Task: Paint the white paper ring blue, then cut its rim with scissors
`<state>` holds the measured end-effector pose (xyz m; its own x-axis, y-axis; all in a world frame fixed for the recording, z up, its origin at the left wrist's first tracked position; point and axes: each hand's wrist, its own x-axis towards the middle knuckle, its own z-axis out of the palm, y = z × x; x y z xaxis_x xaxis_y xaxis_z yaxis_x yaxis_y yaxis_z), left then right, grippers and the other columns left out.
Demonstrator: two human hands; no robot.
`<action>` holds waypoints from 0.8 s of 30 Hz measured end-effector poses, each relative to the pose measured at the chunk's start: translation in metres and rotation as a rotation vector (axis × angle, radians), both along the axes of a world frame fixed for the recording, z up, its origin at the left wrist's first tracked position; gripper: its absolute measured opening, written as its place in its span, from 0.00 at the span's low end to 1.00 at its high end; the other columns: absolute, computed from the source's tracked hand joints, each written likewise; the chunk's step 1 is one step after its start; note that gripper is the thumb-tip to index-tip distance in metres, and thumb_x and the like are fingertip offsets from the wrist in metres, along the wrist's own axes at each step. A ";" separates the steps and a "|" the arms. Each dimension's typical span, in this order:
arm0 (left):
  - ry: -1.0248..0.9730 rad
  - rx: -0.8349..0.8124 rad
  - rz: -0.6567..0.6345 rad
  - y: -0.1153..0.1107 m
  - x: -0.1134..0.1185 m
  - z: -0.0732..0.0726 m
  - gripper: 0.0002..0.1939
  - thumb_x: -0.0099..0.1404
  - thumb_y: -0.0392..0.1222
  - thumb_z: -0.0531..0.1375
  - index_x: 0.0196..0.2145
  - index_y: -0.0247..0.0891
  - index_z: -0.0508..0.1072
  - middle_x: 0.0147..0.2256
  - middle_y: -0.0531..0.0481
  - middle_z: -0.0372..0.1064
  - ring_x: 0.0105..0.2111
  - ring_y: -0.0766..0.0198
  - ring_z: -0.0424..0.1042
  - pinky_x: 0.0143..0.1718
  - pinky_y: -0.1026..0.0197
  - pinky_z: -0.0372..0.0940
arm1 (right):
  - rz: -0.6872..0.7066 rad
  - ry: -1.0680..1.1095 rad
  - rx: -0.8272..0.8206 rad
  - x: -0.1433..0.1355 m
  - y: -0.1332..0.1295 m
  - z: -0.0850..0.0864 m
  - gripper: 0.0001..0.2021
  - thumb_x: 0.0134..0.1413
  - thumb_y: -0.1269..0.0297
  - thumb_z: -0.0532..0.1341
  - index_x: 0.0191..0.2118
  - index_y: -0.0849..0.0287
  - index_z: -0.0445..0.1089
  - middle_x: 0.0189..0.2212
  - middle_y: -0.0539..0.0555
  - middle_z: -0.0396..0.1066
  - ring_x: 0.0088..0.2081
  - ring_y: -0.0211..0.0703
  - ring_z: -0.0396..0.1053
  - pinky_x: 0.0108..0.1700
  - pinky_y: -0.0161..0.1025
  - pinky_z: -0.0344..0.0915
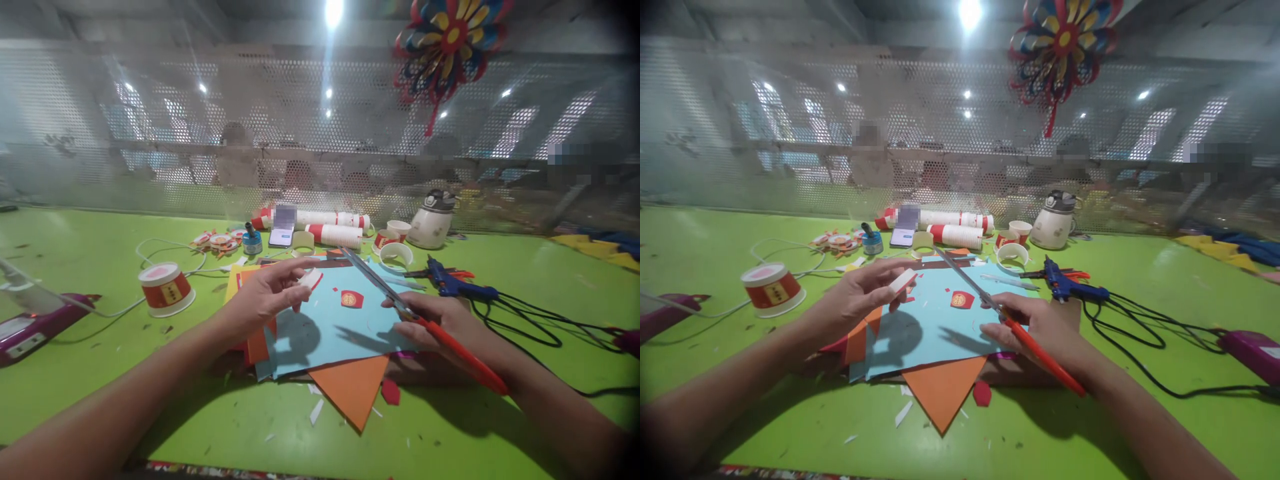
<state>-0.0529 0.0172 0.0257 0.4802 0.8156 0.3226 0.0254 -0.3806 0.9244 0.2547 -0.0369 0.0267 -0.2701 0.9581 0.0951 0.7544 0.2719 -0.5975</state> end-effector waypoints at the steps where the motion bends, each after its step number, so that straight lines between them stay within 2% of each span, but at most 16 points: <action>1: 0.030 0.041 0.030 -0.001 0.001 0.001 0.26 0.60 0.53 0.67 0.54 0.42 0.74 0.40 0.47 0.74 0.36 0.61 0.71 0.38 0.58 0.67 | 0.000 -0.008 -0.004 -0.001 0.000 0.000 0.21 0.59 0.47 0.60 0.47 0.58 0.73 0.33 0.53 0.72 0.32 0.45 0.67 0.34 0.41 0.64; 3: 0.104 0.153 0.114 -0.003 0.003 0.002 0.22 0.59 0.47 0.69 0.51 0.44 0.76 0.48 0.45 0.73 0.47 0.54 0.70 0.47 0.53 0.67 | -0.009 -0.021 0.006 -0.002 -0.001 0.001 0.21 0.59 0.48 0.60 0.48 0.59 0.73 0.33 0.54 0.73 0.33 0.45 0.68 0.35 0.42 0.65; 5: 0.173 0.242 0.184 -0.003 0.005 0.001 0.20 0.57 0.45 0.70 0.48 0.45 0.78 0.49 0.45 0.72 0.52 0.51 0.68 0.53 0.48 0.65 | -0.020 -0.034 0.017 -0.002 -0.002 0.001 0.21 0.59 0.48 0.60 0.49 0.59 0.73 0.34 0.55 0.74 0.34 0.47 0.69 0.37 0.44 0.66; 9: 0.190 0.216 0.229 -0.001 0.006 -0.005 0.21 0.56 0.45 0.71 0.48 0.46 0.76 0.49 0.44 0.70 0.52 0.49 0.68 0.49 0.46 0.68 | 0.050 -0.055 -0.012 -0.004 -0.002 0.002 0.18 0.59 0.50 0.60 0.46 0.58 0.74 0.40 0.56 0.76 0.40 0.50 0.71 0.42 0.45 0.68; 15: 0.132 0.168 0.213 0.002 0.005 -0.010 0.25 0.54 0.41 0.70 0.50 0.45 0.72 0.57 0.43 0.64 0.58 0.47 0.64 0.54 0.45 0.67 | 0.100 -0.152 -0.014 -0.005 -0.005 0.003 0.15 0.59 0.52 0.60 0.42 0.57 0.74 0.32 0.54 0.74 0.34 0.47 0.70 0.36 0.41 0.66; 19: 0.172 0.176 0.171 0.002 0.002 -0.008 0.28 0.54 0.38 0.68 0.53 0.43 0.69 0.59 0.41 0.62 0.58 0.46 0.65 0.54 0.45 0.68 | 0.148 -0.136 -0.017 -0.004 -0.003 0.002 0.15 0.60 0.51 0.60 0.41 0.58 0.74 0.34 0.55 0.74 0.34 0.46 0.70 0.36 0.41 0.67; 24: 0.186 0.197 0.131 0.000 0.001 -0.005 0.30 0.54 0.34 0.64 0.55 0.43 0.67 0.59 0.40 0.62 0.57 0.46 0.66 0.52 0.46 0.69 | 0.129 -0.132 -0.027 -0.005 -0.002 0.003 0.15 0.59 0.50 0.60 0.40 0.57 0.74 0.34 0.54 0.74 0.34 0.46 0.69 0.37 0.41 0.67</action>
